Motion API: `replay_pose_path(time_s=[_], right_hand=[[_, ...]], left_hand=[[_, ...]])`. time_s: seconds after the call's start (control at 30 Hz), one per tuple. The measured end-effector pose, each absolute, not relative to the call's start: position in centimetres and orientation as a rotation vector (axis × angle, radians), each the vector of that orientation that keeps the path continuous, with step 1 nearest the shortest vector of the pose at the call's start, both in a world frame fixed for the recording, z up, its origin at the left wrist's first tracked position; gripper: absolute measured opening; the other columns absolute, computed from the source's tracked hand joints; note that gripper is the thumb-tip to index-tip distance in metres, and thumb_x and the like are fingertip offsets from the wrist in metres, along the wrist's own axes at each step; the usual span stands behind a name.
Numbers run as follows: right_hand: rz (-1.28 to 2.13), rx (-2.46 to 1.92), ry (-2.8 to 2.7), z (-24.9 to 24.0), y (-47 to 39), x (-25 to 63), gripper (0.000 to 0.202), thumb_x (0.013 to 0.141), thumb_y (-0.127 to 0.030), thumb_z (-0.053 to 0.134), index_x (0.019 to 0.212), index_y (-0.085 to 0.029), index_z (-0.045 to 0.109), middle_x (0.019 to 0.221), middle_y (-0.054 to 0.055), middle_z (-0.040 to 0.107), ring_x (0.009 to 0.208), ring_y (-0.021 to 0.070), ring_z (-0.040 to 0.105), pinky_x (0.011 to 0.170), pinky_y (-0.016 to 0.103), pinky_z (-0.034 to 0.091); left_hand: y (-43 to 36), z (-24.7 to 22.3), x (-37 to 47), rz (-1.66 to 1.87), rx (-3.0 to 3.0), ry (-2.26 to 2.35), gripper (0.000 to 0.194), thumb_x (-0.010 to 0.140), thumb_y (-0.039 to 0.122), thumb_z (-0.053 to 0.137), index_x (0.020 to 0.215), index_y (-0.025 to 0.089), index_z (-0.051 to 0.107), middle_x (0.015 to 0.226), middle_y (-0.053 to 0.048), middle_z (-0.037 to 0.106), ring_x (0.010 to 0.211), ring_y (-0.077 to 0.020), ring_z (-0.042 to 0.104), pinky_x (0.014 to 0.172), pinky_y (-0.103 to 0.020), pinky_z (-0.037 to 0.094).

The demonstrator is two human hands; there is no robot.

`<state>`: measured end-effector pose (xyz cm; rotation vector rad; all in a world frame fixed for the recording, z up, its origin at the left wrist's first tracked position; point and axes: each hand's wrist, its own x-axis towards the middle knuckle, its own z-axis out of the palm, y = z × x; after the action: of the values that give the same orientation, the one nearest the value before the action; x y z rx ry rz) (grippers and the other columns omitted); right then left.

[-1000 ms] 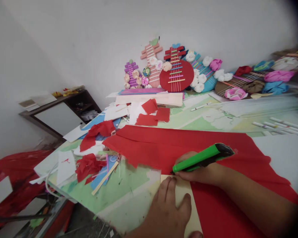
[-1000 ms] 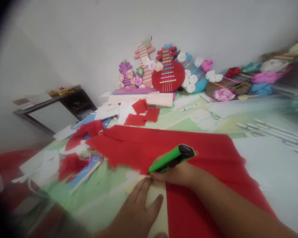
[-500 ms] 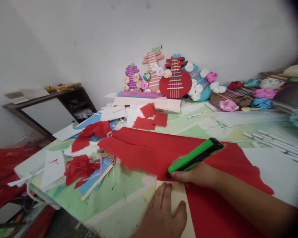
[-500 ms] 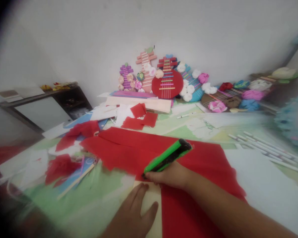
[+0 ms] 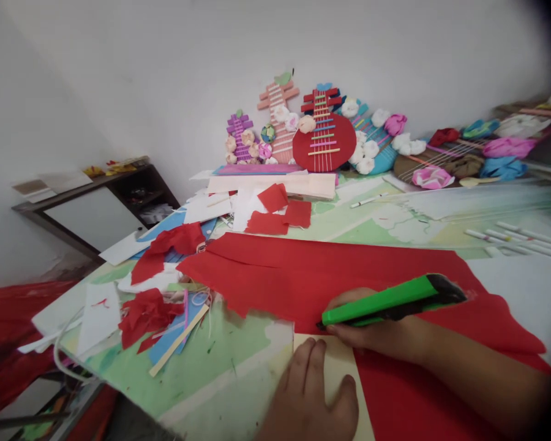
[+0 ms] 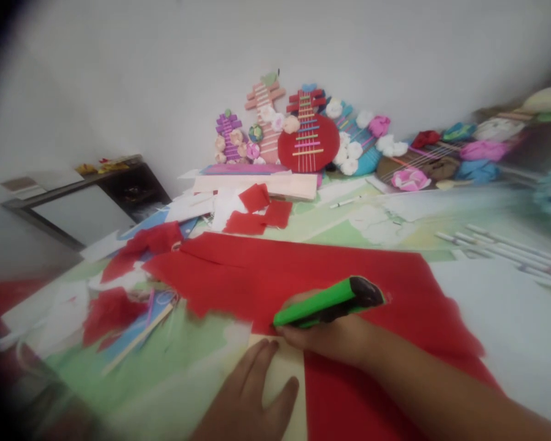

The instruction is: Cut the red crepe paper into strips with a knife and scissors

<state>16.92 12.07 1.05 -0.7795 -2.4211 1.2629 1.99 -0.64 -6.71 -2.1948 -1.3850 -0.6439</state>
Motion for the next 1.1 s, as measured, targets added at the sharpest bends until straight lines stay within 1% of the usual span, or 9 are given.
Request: replay_pose_path(time_s=[0.17,0.27,0.33,0.43,0.53,0.67,0.77,0.93,1.1], right_hand=[[1.350,-0.700,-2.370,1.5,12.0,16.9,0.015,0.078,-0.022,0.051,0.064,-0.019,0.051,0.063,-0.003,0.051,0.059,0.0106,0.050,0.056,0.021,0.042],[1.321,-0.668,-2.376,1.7,11.9,16.8,0.019,0.079,-0.024,0.051,0.061,-0.020,0.047,0.064,-0.002,0.051,0.059,0.0110,0.050,0.056,0.022,0.042],[1.310,-0.669,-2.375,1.7,11.8,16.7,0.020,0.079,-0.025,0.050,0.061,-0.020,0.045,0.063,-0.003,0.050,0.058,0.0107,0.049,0.055,0.021,0.042],[1.302,-0.667,-2.368,1.7,11.7,16.7,0.020,0.080,-0.025,0.050,0.061,-0.020,0.044,0.063,-0.003,0.049,0.058,0.0101,0.049,0.056,0.021,0.043],[1.305,-0.647,-2.378,1.6,11.8,16.8,0.020,0.080,-0.026,0.050,0.061,-0.020,0.046,0.064,-0.003,0.051,0.059,0.0099,0.050,0.056,0.020,0.043],[1.276,-0.661,-2.398,1.0,12.1,17.0,0.015,0.079,-0.024,0.052,0.064,-0.019,0.052,0.065,-0.003,0.054,0.060,0.0099,0.050,0.056,0.020,0.041],[1.252,-0.676,-2.413,0.7,12.2,17.1,0.015,0.080,-0.028,0.052,0.068,-0.019,0.056,0.066,-0.002,0.056,0.060,0.0102,0.051,0.056,0.021,0.041],[1.229,-0.638,-2.473,0.6,12.4,17.1,0.018,0.081,-0.031,0.052,0.071,-0.019,0.060,0.070,-0.001,0.060,0.064,0.0114,0.054,0.059,0.020,0.043],[1.237,-0.624,-2.488,0.2,12.5,17.2,0.014,0.079,-0.031,0.054,0.076,-0.020,0.063,0.074,0.000,0.063,0.069,0.0135,0.057,0.061,0.022,0.045]], left_hand=[[-0.8,-8.2,1.3,-0.606,-2.269,-1.432,0.021,0.081,0.027,0.054,0.097,0.016,0.060,0.106,-0.016,0.062,0.102,-0.0275,0.058,0.081,-0.034,0.052],[-0.6,-8.8,1.2,-0.624,-2.236,-1.490,0.026,0.081,0.029,0.053,0.103,0.015,0.059,0.106,-0.015,0.062,0.102,-0.0271,0.058,0.081,-0.034,0.052],[-0.4,-8.9,1.3,-0.654,-2.194,-1.509,0.030,0.083,0.031,0.051,0.106,0.014,0.057,0.105,-0.015,0.063,0.097,-0.0261,0.061,0.078,-0.033,0.054],[-0.4,-8.9,1.4,-0.658,-2.175,-1.456,0.024,0.082,0.027,0.050,0.103,0.018,0.058,0.104,-0.014,0.064,0.096,-0.0265,0.062,0.076,-0.035,0.054],[-0.7,-9.0,1.4,-0.610,-2.193,-1.489,0.018,0.081,0.025,0.051,0.096,0.020,0.060,0.106,-0.013,0.063,0.102,-0.0285,0.058,0.080,-0.038,0.052],[-1.0,-8.7,1.3,-0.627,-2.225,-1.495,0.019,0.082,0.027,0.050,0.096,0.019,0.059,0.108,-0.014,0.062,0.104,-0.0279,0.057,0.081,-0.037,0.052],[-0.9,-7.5,1.5,-0.626,-2.245,-1.408,0.017,0.082,0.025,0.049,0.095,0.018,0.059,0.107,-0.014,0.062,0.102,-0.0269,0.058,0.078,-0.034,0.053],[-0.6,-5.4,2.0,-0.678,-2.180,-1.332,0.017,0.084,0.021,0.043,0.093,0.021,0.058,0.104,-0.013,0.064,0.089,-0.0252,0.063,0.070,-0.032,0.054],[-0.7,-5.6,1.9,-0.645,-2.215,-1.341,0.016,0.082,0.020,0.044,0.090,0.024,0.057,0.104,-0.011,0.064,0.090,-0.0258,0.062,0.070,-0.034,0.052]])
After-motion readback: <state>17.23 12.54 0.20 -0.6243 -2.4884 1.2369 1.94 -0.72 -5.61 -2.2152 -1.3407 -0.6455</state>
